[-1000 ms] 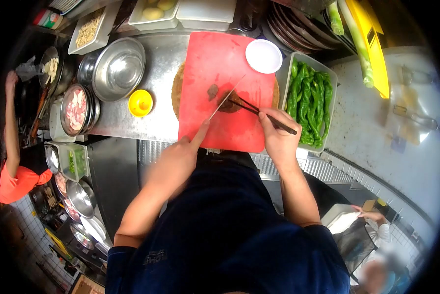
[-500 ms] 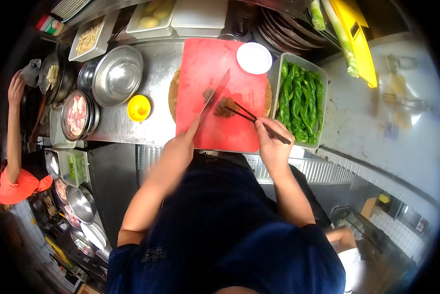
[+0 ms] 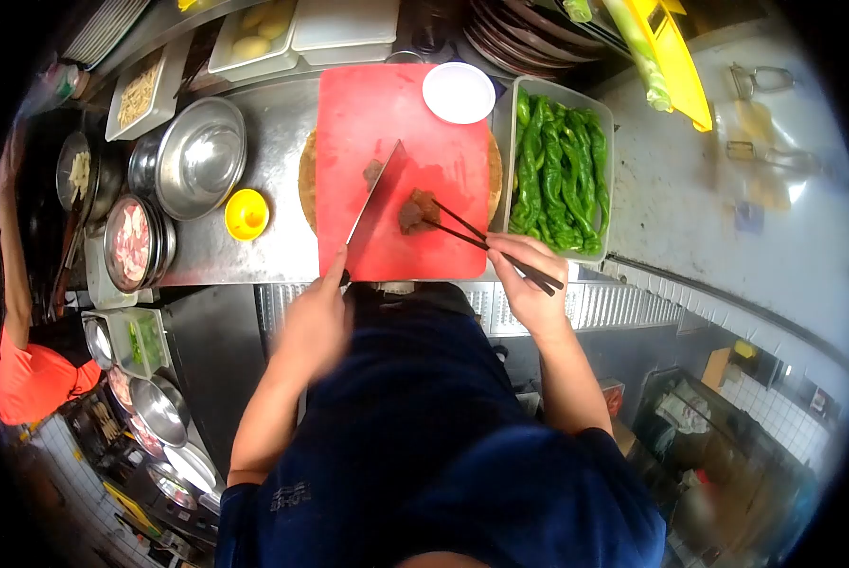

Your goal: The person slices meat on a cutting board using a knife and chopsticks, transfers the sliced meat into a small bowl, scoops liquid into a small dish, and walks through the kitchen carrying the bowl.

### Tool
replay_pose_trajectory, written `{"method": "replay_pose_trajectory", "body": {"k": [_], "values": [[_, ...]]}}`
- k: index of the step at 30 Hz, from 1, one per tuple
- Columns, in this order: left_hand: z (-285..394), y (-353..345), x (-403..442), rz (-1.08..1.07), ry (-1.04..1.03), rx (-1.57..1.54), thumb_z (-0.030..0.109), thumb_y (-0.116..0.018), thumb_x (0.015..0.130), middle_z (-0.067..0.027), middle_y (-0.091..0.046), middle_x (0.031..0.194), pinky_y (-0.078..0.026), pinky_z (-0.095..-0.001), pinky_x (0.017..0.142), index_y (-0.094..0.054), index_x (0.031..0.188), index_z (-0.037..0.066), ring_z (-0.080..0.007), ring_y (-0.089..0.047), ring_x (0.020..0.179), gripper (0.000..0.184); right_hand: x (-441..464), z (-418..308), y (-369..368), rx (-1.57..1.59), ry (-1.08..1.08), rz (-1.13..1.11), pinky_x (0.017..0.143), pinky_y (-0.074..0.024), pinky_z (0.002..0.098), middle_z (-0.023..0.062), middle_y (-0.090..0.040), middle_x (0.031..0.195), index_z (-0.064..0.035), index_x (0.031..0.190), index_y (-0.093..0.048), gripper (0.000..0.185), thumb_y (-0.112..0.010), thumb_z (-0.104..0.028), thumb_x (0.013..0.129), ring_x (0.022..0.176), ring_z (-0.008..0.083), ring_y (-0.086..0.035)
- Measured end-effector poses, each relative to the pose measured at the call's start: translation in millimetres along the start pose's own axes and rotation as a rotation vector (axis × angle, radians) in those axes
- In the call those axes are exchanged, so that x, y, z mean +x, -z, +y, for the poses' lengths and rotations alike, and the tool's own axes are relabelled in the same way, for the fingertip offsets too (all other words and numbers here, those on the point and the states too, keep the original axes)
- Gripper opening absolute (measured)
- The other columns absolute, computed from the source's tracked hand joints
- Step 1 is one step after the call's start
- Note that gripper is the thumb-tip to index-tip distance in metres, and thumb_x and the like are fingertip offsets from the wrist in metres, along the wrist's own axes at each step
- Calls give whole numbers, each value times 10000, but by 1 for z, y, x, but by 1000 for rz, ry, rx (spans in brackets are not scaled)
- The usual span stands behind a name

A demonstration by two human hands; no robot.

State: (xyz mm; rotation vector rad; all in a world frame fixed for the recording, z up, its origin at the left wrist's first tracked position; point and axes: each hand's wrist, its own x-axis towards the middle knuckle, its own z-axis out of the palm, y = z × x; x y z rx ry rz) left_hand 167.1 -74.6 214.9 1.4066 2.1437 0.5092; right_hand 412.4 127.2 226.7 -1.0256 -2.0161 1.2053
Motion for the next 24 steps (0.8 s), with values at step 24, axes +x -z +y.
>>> {"method": "replay_pose_trajectory", "body": {"k": [24], "values": [[8,-6,14,-39,0,-25,4,-604,885,-239,-657,855,-556,-524,664,-380,1560,115,-421,-672,718,721,-21,15,-28,207,-52,181,760,-597,268,172,-724,1077,61,1066,-737,166,-712,59,902,859,180,-716]]}}
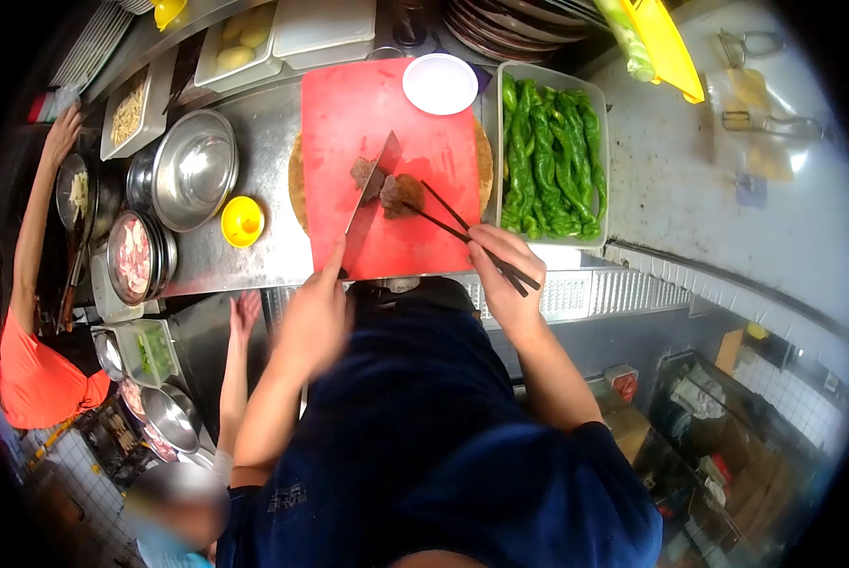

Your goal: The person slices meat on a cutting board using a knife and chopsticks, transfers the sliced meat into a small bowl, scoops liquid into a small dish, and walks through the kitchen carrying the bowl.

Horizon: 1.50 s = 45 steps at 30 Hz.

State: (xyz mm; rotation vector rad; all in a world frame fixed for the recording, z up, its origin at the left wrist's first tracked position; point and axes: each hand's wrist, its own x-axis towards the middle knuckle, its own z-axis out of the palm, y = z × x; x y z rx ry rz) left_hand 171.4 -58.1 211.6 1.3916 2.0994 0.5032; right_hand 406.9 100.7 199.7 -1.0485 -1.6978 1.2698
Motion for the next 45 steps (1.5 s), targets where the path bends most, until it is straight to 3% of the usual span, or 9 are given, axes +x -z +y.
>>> {"method": "replay_pose_trajectory", "body": {"k": [4,8,12,20,25,33,34,45], "values": [[6,1,2,50,11,38,5,-612,873,-235,-658,849,-556,-526,651,-382,1561,116,-420,-670,704,734,14,-1,-8,-1,-3,-26,735,-583,262,168,-730,1047,54,1055,-740,161,-720,55,896,844,174,-714],[18,5,-5,79,35,124,8,-618,861,-212,-637,825,-560,-523,649,-380,1567,123,-417,-664,686,754,27,-4,-27,-101,128,-68,667,-537,267,158,-734,948,35,1027,-740,147,-742,33,880,771,185,-694],[28,8,-13,62,46,188,9,-616,856,-198,-616,826,-562,-519,645,-379,1570,131,-409,-659,673,763,39,-17,-37,-117,79,-97,674,-534,272,150,-716,904,30,1016,-738,129,-736,32,887,764,193,-688],[16,-23,-26,106,69,17,-2,-611,854,-176,-582,802,-570,-499,638,-353,1583,113,-382,-650,654,782,53,-22,-41,-155,100,-123,675,-541,263,143,-713,902,39,1005,-737,121,-729,46,884,764,179,-693],[38,4,-33,82,58,97,-23,-606,840,-173,-574,794,-571,-486,614,-340,1589,97,-366,-645,638,803,60,-22,-41,-135,55,-168,675,-545,243,138,-710,914,49,1010,-735,120,-722,56,891,770,150,-691],[37,-7,-25,-21,103,58,-52,-555,793,-199,-567,797,-572,-492,598,-279,1613,99,-389,-652,636,878,68,-34,-34,-152,15,-196,682,-546,236,121,-712,911,53,1025,-741,132,-726,58,893,774,138,-689],[36,-6,-23,-34,109,41,-52,-550,794,-204,-569,799,-573,-493,599,-270,1615,99,-393,-654,637,881,69,-38,-33,-96,-64,-195,678,-540,230,116,-713,911,58,1024,-742,131,-728,57,894,773,135,-686],[39,-13,7,-71,129,102,-57,-520,800,-233,-589,818,-562,-503,604,-275,1612,120,-409,-648,661,866,87,-37,-32,-222,-36,-259,698,-545,233,112,-719,918,46,995,-748,113,-734,57,884,790,129,-688]]}}
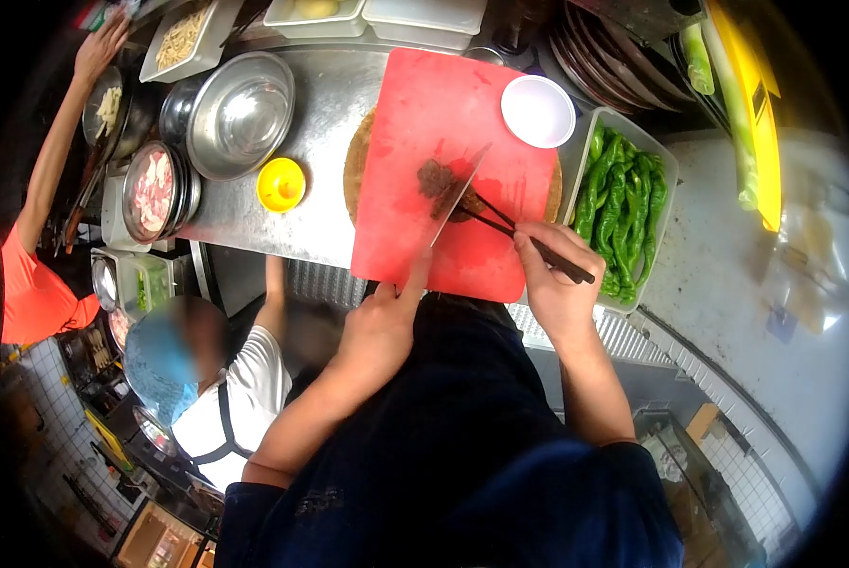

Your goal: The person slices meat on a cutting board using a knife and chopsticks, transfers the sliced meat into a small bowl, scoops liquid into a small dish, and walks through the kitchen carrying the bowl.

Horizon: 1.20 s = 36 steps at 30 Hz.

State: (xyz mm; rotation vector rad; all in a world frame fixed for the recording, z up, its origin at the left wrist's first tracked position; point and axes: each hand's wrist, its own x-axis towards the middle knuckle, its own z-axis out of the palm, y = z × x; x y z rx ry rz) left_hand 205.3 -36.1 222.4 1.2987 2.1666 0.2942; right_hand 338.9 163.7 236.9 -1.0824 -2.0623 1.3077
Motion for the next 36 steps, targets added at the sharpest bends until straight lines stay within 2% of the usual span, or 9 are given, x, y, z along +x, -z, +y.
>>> {"method": "replay_pose_trajectory", "body": {"k": [5,8,11,14,20,21,27,33,36], "values": [[0,-11,13,18,-3,31,-36,-519,810,-235,-593,818,-564,-511,605,-290,1614,151,-409,-657,650,856,-2,2,-5,33,-46,22,695,-544,229,107,-715,911,44,986,-750,106,-734,59,882,791,125,-690],[-11,-33,23,144,-90,122,3,-582,794,-187,-571,777,-582,-439,524,-297,1613,145,-325,-657,592,878,-5,7,-7,50,-47,32,694,-542,226,103,-712,906,44,985,-750,106,-737,57,881,792,123,-689],[-15,-38,36,179,-108,133,3,-576,807,-227,-604,826,-584,-448,533,-312,1607,149,-329,-661,587,855,-7,5,-9,65,-50,39,694,-540,225,96,-709,906,50,986,-748,101,-737,52,886,788,124,-687],[-18,-47,55,288,-125,111,-15,-531,831,-247,-632,876,-574,-511,665,-353,1589,158,-419,-672,718,798,-13,14,-9,141,-95,89,700,-545,228,98,-707,910,64,998,-738,103,-729,49,897,788,129,-692],[-43,-19,46,210,-64,-190,7,-550,899,-263,-663,999,-553,-542,731,-334,1585,154,-452,-671,810,734,-30,25,-7,159,-102,163,714,-568,243,117,-704,921,83,1025,-720,118,-715,51,912,790,143,-704],[-39,-10,36,207,-55,-191,44,-569,920,-248,-672,967,-543,-559,719,-333,1582,150,-459,-669,800,711,-33,25,-7,178,-98,161,713,-572,246,122,-702,933,86,1024,-719,115,-713,48,916,787,149,-710],[-12,29,-14,115,-82,-29,-28,-600,848,-194,-597,813,-559,-491,609,-377,1572,104,-388,-653,668,769,-37,22,-6,220,-102,162,709,-572,241,124,-700,939,86,1030,-720,114,-702,49,923,788,154,-722],[-12,11,-28,55,-56,-76,-24,-601,846,-173,-577,775,-562,-489,613,-313,1603,119,-373,-641,640,823,-36,11,-10,181,-82,141,709,-570,238,120,-698,925,86,1029,-718,112,-697,51,925,776,151,-718],[-10,0,-21,-8,-1,-83,-29,-564,849,-207,-594,826,-563,-509,638,-240,1624,125,-400,-655,679,854,-33,18,-12,143,-30,137,699,-566,239,116,-697,911,82,1026,-719,108,-698,48,926,773,149,-715]]}}
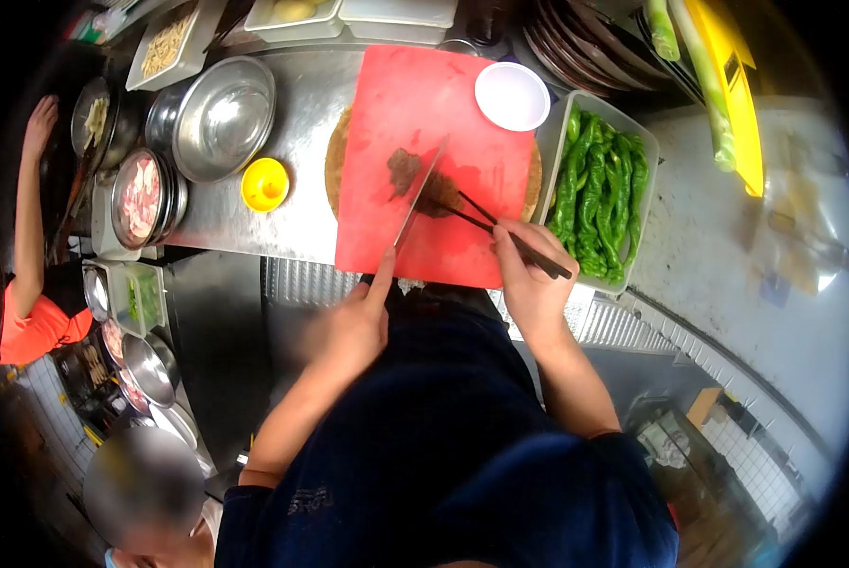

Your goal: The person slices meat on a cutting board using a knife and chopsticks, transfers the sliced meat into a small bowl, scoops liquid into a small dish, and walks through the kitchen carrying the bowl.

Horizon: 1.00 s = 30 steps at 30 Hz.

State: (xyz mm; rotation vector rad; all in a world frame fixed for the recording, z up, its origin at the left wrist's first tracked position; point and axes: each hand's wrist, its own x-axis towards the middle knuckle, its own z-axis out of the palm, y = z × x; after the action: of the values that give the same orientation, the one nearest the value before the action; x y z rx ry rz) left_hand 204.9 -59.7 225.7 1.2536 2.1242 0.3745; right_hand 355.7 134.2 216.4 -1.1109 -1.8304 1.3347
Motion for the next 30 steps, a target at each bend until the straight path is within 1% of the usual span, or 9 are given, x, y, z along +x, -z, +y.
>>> {"method": "replay_pose_trajectory", "body": {"k": [6,9,12,15,18,21,24,27,30], "values": [[-6,-16,18,-44,16,-75,-33,-516,832,-294,-606,943,-565,-539,689,-177,1636,129,-452,-677,761,887,5,4,1,-11,-39,-23,723,-555,246,113,-698,906,69,1023,-724,105,-708,41,923,797,149,-706],[-5,-26,25,69,17,-42,-1,-547,853,-227,-623,835,-537,-533,654,-237,1628,183,-423,-646,687,855,9,6,3,-38,-29,-62,760,-587,280,123,-695,943,84,1026,-717,106,-694,25,941,824,172,-711],[-2,-24,35,22,48,-34,-18,-532,848,-243,-626,836,-541,-537,672,-220,1630,164,-437,-651,706,862,13,12,4,-46,-45,-66,765,-595,290,125,-702,947,86,1029,-713,108,-687,15,951,833,180,-715],[-9,-40,60,146,-54,-27,-16,-533,845,-247,-635,849,-547,-537,688,-205,1633,176,-436,-666,739,875,11,15,0,32,-96,-24,743,-570,260,106,-704,904,78,1026,-719,116,-711,2,939,810,157,-710],[-14,-35,66,121,-37,-4,-3,-533,872,-260,-621,928,-562,-522,698,-247,1618,118,-416,-668,754,808,11,20,6,78,-149,4,749,-585,257,108,-715,928,74,1049,-719,141,-717,-19,944,813,150,-716],[-32,-32,68,210,-8,-125,-4,-561,872,-242,-623,902,-556,-527,701,-310,1596,116,-412,-663,754,776,8,17,15,171,-236,27,762,-615,283,127,-728,972,66,1088,-717,163,-707,-25,953,825,162,-727],[-35,-28,53,257,-121,-102,-3,-596,862,-221,-611,851,-554,-523,666,-348,1581,125,-401,-661,742,771,3,10,24,145,-199,43,768,-617,285,125,-735,962,68,1096,-715,169,-707,-19,951,835,173,-733],[-10,12,28,118,-81,6,-12,-610,851,-194,-587,790,-553,-502,620,-368,1576,144,-385,-656,710,781,-2,4,30,121,-217,52,774,-613,273,123,-741,949,70,1105,-712,172,-700,-14,955,836,169,-735],[-13,13,13,113,-142,60,-18,-602,847,-180,-564,776,-552,-485,589,-367,1580,157,-370,-644,673,790,-1,0,28,140,-226,61,774,-608,265,119,-742,943,68,1112,-709,179,-702,-24,959,829,156,-730]]}}
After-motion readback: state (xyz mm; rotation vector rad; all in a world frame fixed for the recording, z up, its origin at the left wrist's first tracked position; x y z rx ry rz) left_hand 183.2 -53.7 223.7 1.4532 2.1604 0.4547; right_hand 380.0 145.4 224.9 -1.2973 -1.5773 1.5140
